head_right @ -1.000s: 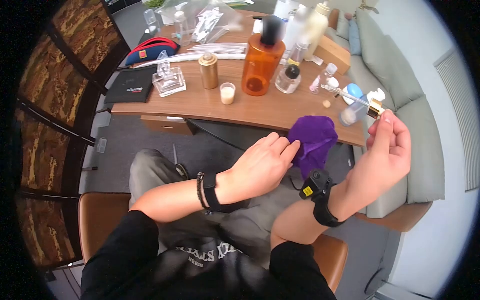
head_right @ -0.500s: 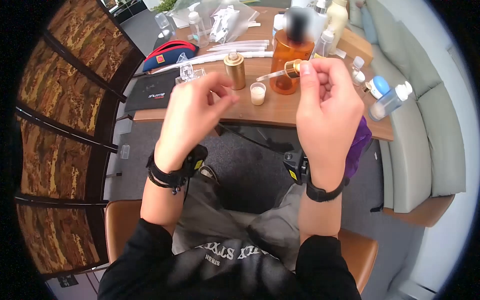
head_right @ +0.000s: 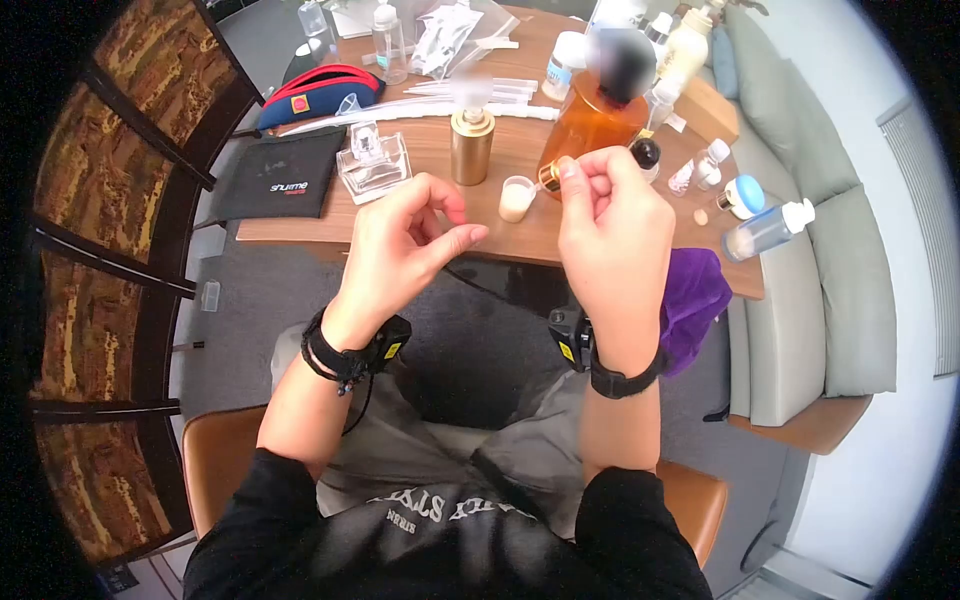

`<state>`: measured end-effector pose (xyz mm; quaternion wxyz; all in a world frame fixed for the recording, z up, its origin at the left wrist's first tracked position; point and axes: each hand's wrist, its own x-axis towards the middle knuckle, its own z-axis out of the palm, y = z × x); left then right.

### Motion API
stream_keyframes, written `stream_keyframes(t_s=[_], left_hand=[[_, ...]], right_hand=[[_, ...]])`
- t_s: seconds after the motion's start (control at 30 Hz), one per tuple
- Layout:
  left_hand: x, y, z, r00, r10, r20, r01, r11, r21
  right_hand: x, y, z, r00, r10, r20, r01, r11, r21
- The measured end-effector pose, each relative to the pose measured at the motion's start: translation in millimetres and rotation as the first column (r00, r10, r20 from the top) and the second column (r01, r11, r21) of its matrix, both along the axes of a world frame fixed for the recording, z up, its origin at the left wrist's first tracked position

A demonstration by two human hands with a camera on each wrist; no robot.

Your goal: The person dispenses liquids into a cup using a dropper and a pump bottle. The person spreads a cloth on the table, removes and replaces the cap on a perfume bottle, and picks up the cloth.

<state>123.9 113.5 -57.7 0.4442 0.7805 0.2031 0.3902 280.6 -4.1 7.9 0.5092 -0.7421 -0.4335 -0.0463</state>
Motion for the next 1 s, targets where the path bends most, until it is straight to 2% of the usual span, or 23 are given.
stream_keyframes(t_s=[0.03,0.1,0.23,0.33,0.43,0.5,0.6,0.7,0.77,0.87,0.97,1.0], left_hand=[[1,0,-4,1.000,0.002,0.006,-0.002,1.000,-0.005],[3,-2,-9,0.999,0.001,0.043,-0.003,0.999,0.046],[0,-12,-7,0.995,-0.019,0.102,0.015,0.999,0.042],[0,-17,-13,0.979,-0.058,0.198,0.013,0.975,0.221],[0,-17,-16,0.967,-0.081,0.241,0.024,0.973,0.228],[-2,-14,-17,0.965,-0.083,0.248,0.019,0.968,0.250],[-2,-16,-18,0.961,-0.096,0.260,0.035,0.972,0.230],[0,-17,-21,0.960,-0.014,0.280,-0.038,0.983,0.179],[4,-18,-25,0.959,-0.007,0.283,-0.051,0.979,0.195],[1,-18,-28,0.959,-0.032,0.283,-0.007,0.991,0.134],[-2,-17,-29,0.944,-0.064,0.325,0.016,0.989,0.146],[-6,-17,-29,0.945,-0.070,0.319,0.046,0.996,0.082]], right_hand=[[-1,2,0,1.000,-0.017,0.007,0.017,0.999,-0.050],[1,5,-5,0.999,-0.020,0.028,0.021,0.998,-0.057],[5,5,-3,0.997,-0.068,0.021,0.070,0.993,-0.094],[8,4,-6,0.997,-0.078,0.022,0.079,0.992,-0.094],[3,4,-6,0.998,-0.055,0.029,0.057,0.997,-0.061],[0,4,-3,0.996,-0.093,-0.014,0.091,0.991,-0.094],[1,6,-5,0.996,-0.089,0.017,0.090,0.994,-0.066],[2,6,-7,0.996,-0.075,0.047,0.074,0.997,0.021],[9,3,-10,0.983,-0.128,0.131,0.135,0.990,-0.046],[10,3,-11,0.990,-0.128,0.062,0.129,0.991,-0.020],[9,1,-7,0.987,-0.148,0.055,0.148,0.989,0.009],[7,1,-4,0.983,-0.173,0.063,0.173,0.985,0.014]])
